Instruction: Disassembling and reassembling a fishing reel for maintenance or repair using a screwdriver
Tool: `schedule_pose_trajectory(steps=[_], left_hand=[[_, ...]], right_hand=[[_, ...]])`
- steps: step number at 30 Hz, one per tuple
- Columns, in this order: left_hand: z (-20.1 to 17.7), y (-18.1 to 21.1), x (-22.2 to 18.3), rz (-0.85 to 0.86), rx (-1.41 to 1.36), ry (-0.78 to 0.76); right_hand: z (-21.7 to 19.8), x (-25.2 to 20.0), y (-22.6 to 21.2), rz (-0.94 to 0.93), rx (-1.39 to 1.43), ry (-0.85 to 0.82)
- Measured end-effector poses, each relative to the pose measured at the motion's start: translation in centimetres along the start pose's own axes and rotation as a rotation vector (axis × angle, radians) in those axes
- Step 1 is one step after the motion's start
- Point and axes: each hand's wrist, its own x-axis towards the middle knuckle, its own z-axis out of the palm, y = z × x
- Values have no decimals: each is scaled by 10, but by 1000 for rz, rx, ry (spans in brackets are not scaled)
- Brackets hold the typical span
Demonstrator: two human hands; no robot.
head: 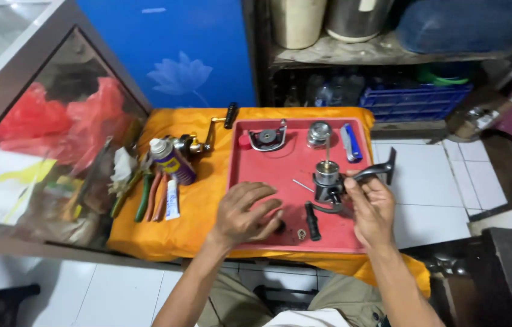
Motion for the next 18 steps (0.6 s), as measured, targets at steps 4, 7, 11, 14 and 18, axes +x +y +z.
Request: schedule_pose_trajectory(steps=[4, 7, 11, 14, 18], left_hand=[[-1, 3, 6, -105, -127, 6], [-4, 11, 16, -290, -282, -80], [-3, 23, 18, -450, -535, -229], [-11, 29, 31, -497, -634, -292], [-9, 37, 30, -663, -685, -318]], right_hand=[[-2, -4, 5, -25, 17, -33], [7, -11, 8, -23, 47, -49], [29, -24, 6, 20, 53, -116], [40, -31, 11, 33, 40, -188], [50, -38, 17, 73, 72, -269]])
